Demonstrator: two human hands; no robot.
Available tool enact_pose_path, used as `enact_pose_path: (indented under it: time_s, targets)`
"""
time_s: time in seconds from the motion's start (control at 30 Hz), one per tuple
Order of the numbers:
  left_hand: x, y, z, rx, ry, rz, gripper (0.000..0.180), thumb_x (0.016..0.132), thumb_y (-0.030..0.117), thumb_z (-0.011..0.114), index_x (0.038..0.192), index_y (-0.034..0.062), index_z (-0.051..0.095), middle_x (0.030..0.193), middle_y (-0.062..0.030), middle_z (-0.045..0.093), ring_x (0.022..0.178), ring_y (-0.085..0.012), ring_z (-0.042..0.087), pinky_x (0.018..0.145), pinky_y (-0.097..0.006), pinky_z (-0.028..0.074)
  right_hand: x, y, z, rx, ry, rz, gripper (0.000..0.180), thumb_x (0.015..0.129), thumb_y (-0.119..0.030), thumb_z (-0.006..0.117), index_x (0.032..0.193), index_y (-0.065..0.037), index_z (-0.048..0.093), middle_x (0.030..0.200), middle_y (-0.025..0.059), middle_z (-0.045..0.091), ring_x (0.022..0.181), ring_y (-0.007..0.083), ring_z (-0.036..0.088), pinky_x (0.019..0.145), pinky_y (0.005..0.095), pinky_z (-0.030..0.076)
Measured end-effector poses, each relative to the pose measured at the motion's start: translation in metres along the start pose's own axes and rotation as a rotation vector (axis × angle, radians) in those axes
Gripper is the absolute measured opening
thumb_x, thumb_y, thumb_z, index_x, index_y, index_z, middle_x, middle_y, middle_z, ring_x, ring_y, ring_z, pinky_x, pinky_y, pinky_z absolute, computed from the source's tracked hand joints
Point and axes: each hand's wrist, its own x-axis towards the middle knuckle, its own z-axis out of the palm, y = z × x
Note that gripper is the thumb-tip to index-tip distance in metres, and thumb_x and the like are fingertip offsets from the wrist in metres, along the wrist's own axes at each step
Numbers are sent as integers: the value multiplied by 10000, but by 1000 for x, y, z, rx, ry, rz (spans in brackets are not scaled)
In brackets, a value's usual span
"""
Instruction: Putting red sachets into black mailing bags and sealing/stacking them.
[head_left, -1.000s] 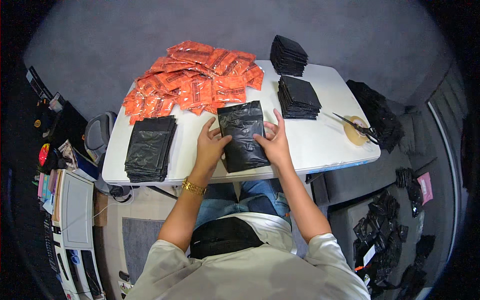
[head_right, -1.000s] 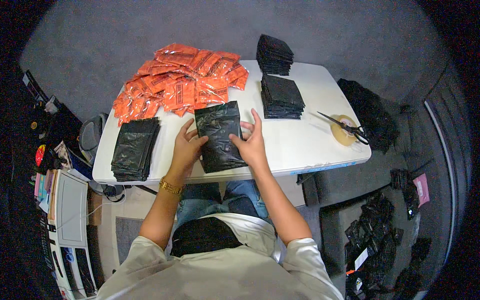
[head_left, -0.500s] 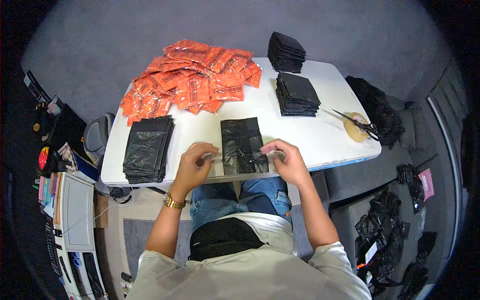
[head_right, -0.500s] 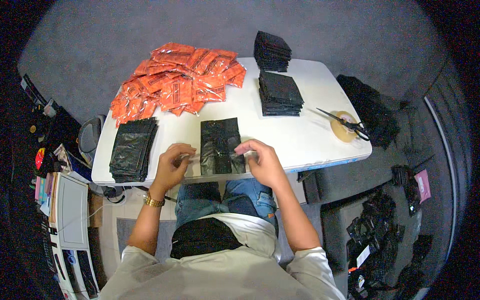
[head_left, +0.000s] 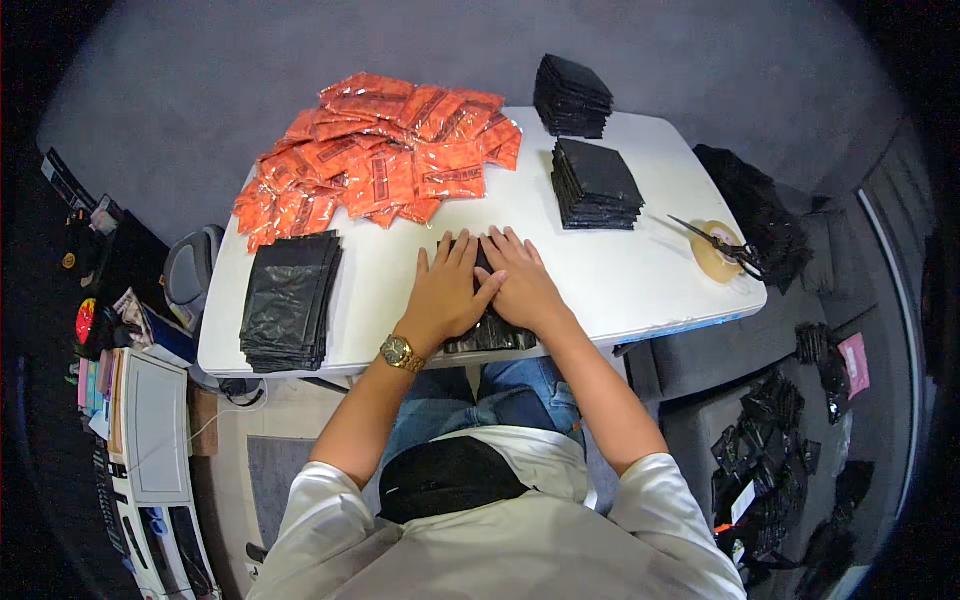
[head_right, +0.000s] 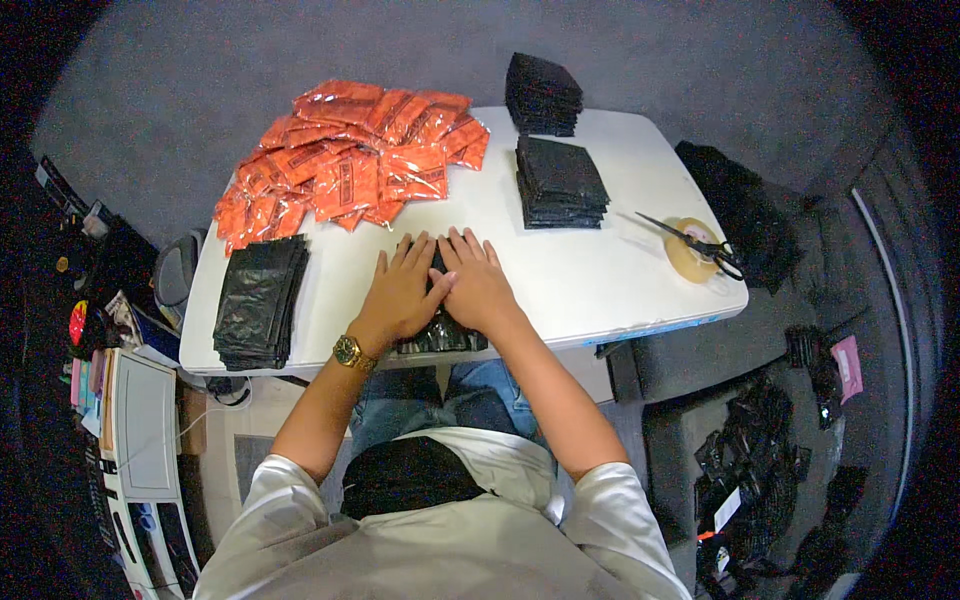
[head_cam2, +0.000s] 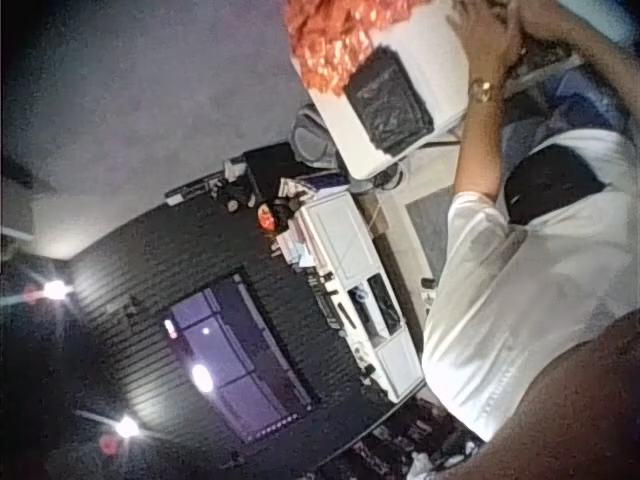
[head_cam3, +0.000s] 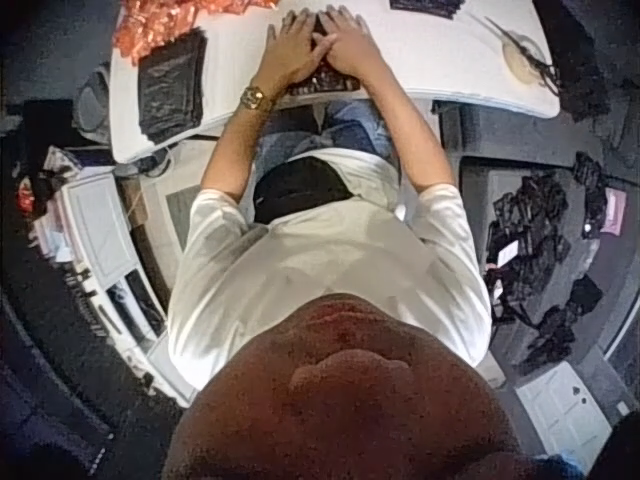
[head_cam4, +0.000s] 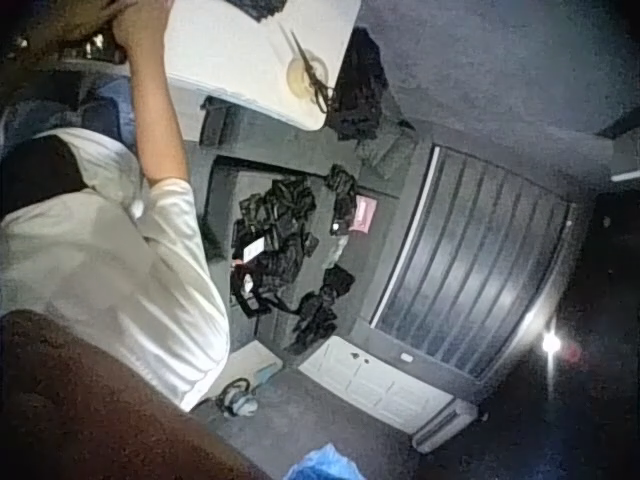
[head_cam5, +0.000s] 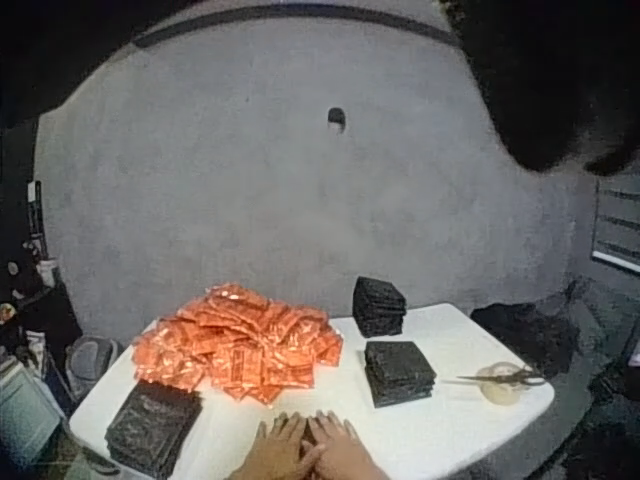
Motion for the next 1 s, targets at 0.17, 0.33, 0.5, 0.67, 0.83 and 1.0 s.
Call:
enact_pose_path:
  time_s: [0.17,0.33,0.5,0.67,0.83,1.0]
  targets:
    - [4,-6,9,13,58,28,870,1085,659,414,1656,4,375,1733,-212,354,1622,-421,277,1294,-662,187,4,4,-1,-31,-20,-5,667,1117,-449,467,1642,-40,427,1726,204,372,1623,396,288,1328,550,199]
    - [6,-7,13,3,71,28,892,1069,693,406,1659,24,386,1729,-214,365,1622,-419,284,1291,-678,171,5,6,2,-67,-37,-1,678,1111,-457,485,1655,-58,408,1731,195,362,1624,395,285,1323,553,219]
    - [3,-7,14,12,79,38,923,1060,715,405,1661,15,378,1732,-217,357,1629,-414,267,1292,-679,162,-2,2,-2,-79,-29,-10,694,1106,-452,488,1669,-59,381,1748,205,320,1631,399,265,1326,556,211]
    - [1,-4,11,21,62,42,947,1054,729,406,1657,-1,377,1734,-219,353,1633,-411,257,1292,-679,161,-19,3,-5,-80,-4,-32,722,1093,-435,497,1685,-51,344,1755,234,290,1633,423,245,1329,558,195]
    - [2,-7,14,28,78,38,929,1063,705,419,1656,-8,374,1741,-212,342,1637,-401,252,1297,-669,158,-42,7,-13,-141,14,-61,746,1082,-420,530,1691,-45,318,1745,243,304,1610,420,307,1318,571,221]
    - [4,-6,14,-9,66,51,899,1077,672,426,1668,-2,352,1744,-206,337,1639,-399,244,1301,-664,149,-77,15,-30,-102,85,-97,748,1069,-394,587,1677,-37,336,1728,244,334,1583,412,362,1303,556,270]
